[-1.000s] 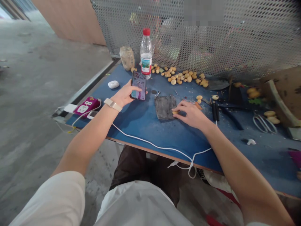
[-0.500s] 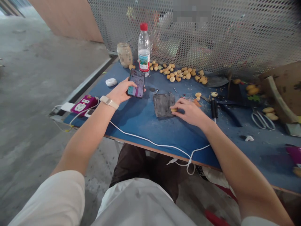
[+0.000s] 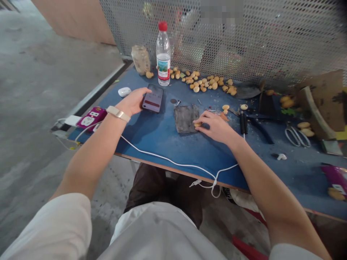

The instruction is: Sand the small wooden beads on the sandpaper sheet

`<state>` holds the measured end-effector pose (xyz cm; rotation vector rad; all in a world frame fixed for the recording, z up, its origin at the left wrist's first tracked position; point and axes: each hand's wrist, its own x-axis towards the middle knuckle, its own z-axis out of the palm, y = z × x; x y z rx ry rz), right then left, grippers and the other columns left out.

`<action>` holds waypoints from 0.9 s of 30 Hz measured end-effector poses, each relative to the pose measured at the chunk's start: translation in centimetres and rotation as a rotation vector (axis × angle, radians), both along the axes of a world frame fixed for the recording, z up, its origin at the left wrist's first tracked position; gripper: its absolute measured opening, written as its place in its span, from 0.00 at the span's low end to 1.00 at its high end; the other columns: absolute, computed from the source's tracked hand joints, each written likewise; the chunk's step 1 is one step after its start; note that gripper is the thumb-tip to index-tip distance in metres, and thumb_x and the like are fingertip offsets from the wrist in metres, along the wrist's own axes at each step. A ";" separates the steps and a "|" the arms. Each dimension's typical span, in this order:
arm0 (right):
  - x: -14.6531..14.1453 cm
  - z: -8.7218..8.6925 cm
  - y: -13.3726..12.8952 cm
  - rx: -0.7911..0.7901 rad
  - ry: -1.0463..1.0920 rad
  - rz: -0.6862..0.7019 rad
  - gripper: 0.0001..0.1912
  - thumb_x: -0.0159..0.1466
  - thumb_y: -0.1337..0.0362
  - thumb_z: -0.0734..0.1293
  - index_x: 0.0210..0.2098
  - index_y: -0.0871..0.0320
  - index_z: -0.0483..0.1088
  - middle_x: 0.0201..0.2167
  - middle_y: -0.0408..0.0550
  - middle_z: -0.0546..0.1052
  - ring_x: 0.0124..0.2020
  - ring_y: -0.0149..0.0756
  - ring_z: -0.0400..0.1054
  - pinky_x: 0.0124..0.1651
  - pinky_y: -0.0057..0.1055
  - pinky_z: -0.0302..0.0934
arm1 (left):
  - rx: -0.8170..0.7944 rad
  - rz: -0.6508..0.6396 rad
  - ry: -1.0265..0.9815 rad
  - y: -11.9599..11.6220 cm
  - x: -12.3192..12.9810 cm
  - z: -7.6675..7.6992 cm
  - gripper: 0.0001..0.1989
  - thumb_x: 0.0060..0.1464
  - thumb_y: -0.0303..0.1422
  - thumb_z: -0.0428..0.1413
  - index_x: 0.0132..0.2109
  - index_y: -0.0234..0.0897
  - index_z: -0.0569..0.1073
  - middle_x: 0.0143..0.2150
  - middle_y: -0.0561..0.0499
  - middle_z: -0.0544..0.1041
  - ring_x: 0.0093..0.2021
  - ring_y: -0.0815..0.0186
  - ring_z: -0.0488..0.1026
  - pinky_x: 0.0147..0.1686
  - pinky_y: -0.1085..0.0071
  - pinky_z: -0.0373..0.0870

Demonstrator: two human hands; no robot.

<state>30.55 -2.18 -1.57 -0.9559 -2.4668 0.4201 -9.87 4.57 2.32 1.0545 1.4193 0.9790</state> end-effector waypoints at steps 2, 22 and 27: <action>0.0 0.1 0.0 -0.002 -0.004 0.003 0.10 0.81 0.59 0.73 0.56 0.53 0.86 0.54 0.58 0.83 0.50 0.52 0.83 0.60 0.54 0.80 | -0.019 0.029 0.047 -0.6 -0.6 0.4 0.14 0.75 0.34 0.61 0.64 0.39 0.79 0.44 0.44 0.83 0.61 0.45 0.87 0.58 0.55 0.83; 0.1 0.1 -0.3 0.061 -0.056 0.006 0.17 0.83 0.61 0.70 0.66 0.49 0.87 0.52 0.57 0.83 0.48 0.51 0.81 0.57 0.51 0.80 | 0.083 -0.328 1.329 -4.6 1.8 1.8 0.77 0.63 0.68 0.71 0.96 0.38 0.36 0.86 0.20 0.65 0.78 0.17 0.75 0.76 0.33 0.75; 0.1 0.0 -0.3 0.057 -0.063 -0.019 0.18 0.84 0.60 0.69 0.67 0.48 0.87 0.51 0.57 0.83 0.48 0.52 0.81 0.57 0.52 0.79 | 0.169 -0.340 1.227 -5.2 -1.1 4.1 0.48 0.82 0.51 0.51 0.94 0.29 0.47 0.82 0.31 0.75 0.76 0.35 0.78 0.79 0.41 0.71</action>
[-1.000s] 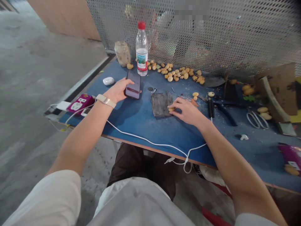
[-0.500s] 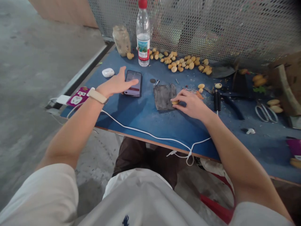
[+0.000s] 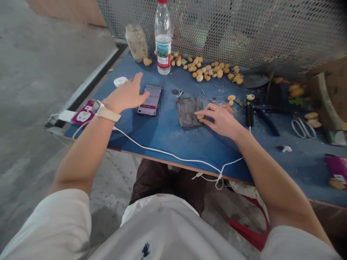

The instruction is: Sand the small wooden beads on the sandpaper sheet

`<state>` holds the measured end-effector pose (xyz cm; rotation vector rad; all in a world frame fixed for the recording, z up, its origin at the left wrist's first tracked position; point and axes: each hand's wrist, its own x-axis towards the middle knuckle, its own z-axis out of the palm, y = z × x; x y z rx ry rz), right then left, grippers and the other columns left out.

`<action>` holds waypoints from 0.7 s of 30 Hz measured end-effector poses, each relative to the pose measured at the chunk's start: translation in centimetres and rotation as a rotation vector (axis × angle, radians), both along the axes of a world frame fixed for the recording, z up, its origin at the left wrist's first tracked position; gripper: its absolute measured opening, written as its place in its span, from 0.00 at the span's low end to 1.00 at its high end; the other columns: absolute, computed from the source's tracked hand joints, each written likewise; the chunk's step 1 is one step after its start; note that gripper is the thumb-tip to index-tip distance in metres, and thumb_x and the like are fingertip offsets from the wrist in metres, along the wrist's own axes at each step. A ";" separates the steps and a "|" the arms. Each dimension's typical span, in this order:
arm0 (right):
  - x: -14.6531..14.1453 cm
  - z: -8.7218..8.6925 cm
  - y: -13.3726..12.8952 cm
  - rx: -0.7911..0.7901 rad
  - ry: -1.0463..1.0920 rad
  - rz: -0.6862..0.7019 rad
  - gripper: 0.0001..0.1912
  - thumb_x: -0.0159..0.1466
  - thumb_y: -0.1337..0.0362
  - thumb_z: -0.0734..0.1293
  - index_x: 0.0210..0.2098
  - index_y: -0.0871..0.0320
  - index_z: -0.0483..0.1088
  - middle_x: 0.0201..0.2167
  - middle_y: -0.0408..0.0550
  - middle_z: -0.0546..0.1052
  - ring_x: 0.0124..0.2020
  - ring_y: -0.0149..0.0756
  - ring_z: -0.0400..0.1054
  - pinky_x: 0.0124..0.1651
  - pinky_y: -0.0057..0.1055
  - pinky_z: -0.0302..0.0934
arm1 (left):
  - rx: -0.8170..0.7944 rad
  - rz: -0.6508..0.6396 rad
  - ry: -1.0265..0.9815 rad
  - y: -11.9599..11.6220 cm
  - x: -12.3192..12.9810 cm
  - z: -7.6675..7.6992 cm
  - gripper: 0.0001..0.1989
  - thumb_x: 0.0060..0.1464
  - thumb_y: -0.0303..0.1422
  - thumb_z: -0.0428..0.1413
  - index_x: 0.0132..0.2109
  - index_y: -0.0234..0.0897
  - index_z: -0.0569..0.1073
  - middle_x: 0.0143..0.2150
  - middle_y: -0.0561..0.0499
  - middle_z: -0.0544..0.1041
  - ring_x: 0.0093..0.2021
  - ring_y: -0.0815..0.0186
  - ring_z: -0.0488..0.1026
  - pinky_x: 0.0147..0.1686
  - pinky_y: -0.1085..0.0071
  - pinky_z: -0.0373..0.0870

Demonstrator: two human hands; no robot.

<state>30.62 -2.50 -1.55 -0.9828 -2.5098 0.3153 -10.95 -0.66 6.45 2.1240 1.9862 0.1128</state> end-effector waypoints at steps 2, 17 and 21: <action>0.0 0.0 0.0 0.001 0.001 -0.003 0.18 0.84 0.60 0.69 0.66 0.48 0.87 0.50 0.57 0.83 0.48 0.51 0.81 0.57 0.51 0.79 | 0.019 -0.014 -0.096 0.1 -0.9 0.1 0.43 0.83 0.42 0.45 0.94 0.29 0.48 0.81 0.39 0.79 0.75 0.43 0.78 0.80 0.45 0.70; 0.2 0.1 0.0 -0.004 0.005 0.016 0.17 0.84 0.60 0.70 0.66 0.50 0.88 0.51 0.57 0.84 0.46 0.50 0.82 0.54 0.49 0.80 | 0.100 -0.113 -0.104 -0.1 -1.2 -2.0 0.42 0.79 0.27 0.44 0.94 0.41 0.52 0.80 0.38 0.81 0.80 0.39 0.76 0.82 0.34 0.68; 0.3 0.0 0.1 0.003 0.008 0.011 0.18 0.84 0.60 0.70 0.66 0.49 0.88 0.50 0.56 0.84 0.46 0.50 0.82 0.54 0.49 0.80 | 0.165 -0.086 -0.099 -0.3 -0.9 -1.8 0.38 0.79 0.25 0.42 0.91 0.32 0.56 0.83 0.37 0.77 0.82 0.35 0.73 0.83 0.30 0.66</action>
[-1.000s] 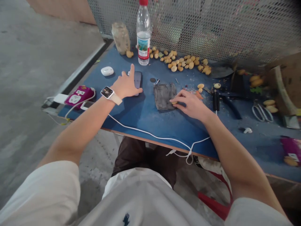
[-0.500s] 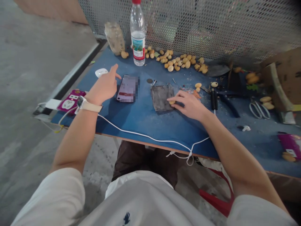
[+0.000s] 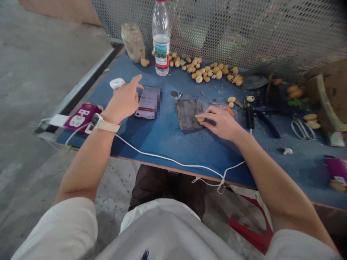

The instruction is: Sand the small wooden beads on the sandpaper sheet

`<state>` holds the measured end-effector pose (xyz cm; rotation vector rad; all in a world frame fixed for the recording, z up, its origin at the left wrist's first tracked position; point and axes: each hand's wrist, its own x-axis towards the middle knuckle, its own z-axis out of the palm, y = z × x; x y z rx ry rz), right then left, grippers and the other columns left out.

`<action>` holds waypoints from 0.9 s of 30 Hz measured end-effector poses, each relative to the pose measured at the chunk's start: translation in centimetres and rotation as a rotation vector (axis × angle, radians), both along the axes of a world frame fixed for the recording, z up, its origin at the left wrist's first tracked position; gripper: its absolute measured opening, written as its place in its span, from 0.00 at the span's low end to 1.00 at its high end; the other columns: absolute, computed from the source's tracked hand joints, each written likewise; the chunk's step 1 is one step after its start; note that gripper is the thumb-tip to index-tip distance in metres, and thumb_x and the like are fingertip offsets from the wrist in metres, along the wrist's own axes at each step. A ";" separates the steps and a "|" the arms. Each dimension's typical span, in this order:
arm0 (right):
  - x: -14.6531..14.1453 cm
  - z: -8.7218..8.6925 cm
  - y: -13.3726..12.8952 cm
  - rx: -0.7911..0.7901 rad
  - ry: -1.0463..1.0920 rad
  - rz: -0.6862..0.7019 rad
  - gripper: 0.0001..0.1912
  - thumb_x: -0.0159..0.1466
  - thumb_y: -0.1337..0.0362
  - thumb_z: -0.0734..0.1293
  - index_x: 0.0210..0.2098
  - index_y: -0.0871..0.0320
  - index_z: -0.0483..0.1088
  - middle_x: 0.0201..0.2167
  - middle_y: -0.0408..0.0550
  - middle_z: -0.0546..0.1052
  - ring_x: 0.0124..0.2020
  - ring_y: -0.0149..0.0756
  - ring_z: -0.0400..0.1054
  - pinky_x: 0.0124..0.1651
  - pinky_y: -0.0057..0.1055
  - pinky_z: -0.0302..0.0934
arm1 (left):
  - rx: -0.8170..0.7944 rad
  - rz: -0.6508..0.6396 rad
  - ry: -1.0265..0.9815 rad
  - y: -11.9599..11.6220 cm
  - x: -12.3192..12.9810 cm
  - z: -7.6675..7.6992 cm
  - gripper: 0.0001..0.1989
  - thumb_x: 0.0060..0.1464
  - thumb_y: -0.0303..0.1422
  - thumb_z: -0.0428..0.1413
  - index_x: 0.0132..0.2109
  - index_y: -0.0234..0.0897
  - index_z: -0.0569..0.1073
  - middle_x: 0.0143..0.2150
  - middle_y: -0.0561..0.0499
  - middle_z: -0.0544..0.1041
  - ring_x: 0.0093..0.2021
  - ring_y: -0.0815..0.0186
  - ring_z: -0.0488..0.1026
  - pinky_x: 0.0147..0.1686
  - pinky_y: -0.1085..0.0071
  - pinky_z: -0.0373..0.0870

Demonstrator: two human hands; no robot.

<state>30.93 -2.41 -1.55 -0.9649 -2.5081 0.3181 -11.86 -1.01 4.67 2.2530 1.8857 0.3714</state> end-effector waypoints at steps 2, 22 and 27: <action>0.0 0.0 0.0 -0.004 0.002 -0.001 0.18 0.84 0.59 0.70 0.66 0.49 0.88 0.50 0.56 0.84 0.46 0.50 0.82 0.54 0.49 0.80 | -0.001 0.013 -0.001 0.4 0.1 -0.2 0.37 0.80 0.26 0.42 0.91 0.32 0.58 0.84 0.37 0.76 0.83 0.35 0.73 0.84 0.32 0.66; -0.1 -0.1 -0.1 -0.023 0.021 -0.043 0.16 0.83 0.57 0.71 0.64 0.46 0.89 0.50 0.56 0.85 0.47 0.52 0.82 0.56 0.54 0.80 | -0.192 0.025 -0.229 5.4 0.2 -2.4 0.42 0.77 0.36 0.49 0.92 0.37 0.55 0.87 0.48 0.72 0.82 0.53 0.71 0.84 0.48 0.65; 0.0 -0.3 0.0 -0.013 0.037 -0.035 0.16 0.83 0.57 0.71 0.63 0.47 0.89 0.50 0.56 0.85 0.47 0.52 0.82 0.56 0.54 0.80 | -0.200 0.004 -0.274 5.1 -0.1 -2.6 0.43 0.71 0.35 0.54 0.90 0.37 0.63 0.80 0.40 0.80 0.80 0.49 0.75 0.81 0.51 0.71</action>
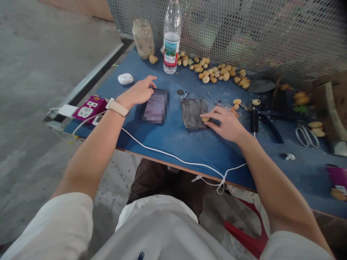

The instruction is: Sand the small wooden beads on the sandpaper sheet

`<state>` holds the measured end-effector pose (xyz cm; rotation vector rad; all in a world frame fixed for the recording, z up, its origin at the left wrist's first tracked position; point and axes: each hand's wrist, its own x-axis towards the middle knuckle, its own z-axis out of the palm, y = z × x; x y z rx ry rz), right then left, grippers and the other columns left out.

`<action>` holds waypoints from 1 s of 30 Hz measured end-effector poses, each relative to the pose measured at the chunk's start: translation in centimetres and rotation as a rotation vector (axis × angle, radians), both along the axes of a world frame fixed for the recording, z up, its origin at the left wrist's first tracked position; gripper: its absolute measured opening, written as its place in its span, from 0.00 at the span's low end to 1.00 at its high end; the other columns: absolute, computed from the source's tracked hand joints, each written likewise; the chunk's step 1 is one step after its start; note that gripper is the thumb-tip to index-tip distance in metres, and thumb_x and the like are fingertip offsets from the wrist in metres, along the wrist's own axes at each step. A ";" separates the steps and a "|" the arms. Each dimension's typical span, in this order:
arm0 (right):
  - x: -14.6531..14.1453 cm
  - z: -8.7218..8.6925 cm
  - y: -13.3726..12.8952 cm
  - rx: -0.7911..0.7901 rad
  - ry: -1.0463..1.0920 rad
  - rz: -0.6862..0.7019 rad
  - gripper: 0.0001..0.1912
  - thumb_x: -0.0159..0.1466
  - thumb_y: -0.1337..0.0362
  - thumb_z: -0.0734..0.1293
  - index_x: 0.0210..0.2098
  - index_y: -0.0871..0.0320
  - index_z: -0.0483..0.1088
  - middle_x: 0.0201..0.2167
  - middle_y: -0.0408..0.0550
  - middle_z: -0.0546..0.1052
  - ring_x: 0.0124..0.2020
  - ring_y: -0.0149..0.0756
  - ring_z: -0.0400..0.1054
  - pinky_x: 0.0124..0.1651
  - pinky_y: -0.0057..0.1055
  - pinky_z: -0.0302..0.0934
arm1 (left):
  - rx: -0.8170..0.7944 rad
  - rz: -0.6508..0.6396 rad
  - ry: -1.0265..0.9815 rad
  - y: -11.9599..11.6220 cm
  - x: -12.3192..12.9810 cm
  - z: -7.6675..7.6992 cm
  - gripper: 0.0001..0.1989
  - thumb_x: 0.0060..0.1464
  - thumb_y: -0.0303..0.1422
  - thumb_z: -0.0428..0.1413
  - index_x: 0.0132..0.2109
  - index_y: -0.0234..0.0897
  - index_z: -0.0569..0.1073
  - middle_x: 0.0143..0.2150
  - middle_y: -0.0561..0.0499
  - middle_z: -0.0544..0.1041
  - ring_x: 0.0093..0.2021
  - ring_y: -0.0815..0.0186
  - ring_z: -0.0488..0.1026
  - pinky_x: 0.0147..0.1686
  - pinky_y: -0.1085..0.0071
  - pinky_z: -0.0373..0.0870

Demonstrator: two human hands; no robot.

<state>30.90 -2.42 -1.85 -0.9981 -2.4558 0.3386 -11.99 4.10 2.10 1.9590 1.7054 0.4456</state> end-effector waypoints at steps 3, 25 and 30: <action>0.0 -0.1 0.0 0.017 -0.005 -0.008 0.16 0.83 0.57 0.71 0.63 0.46 0.89 0.49 0.55 0.85 0.47 0.52 0.83 0.55 0.53 0.80 | -0.023 -0.078 0.046 -1.1 -0.5 0.3 0.45 0.73 0.41 0.57 0.91 0.37 0.61 0.84 0.35 0.75 0.85 0.43 0.70 0.86 0.46 0.65; 0.0 -0.1 0.1 0.012 -0.009 -0.014 0.16 0.82 0.57 0.72 0.64 0.46 0.89 0.50 0.55 0.85 0.47 0.52 0.83 0.57 0.55 0.80 | 0.078 -0.167 0.158 -3.9 -3.4 2.8 0.49 0.74 0.58 0.60 0.91 0.43 0.60 0.81 0.43 0.80 0.81 0.47 0.77 0.84 0.51 0.68; 0.0 0.1 0.1 0.009 -0.004 -0.005 0.16 0.82 0.58 0.72 0.64 0.47 0.89 0.50 0.55 0.85 0.47 0.52 0.83 0.57 0.53 0.80 | 0.233 -0.125 0.244 -4.9 -2.0 4.2 0.32 0.76 0.45 0.50 0.80 0.43 0.75 0.63 0.55 0.92 0.67 0.56 0.83 0.85 0.50 0.66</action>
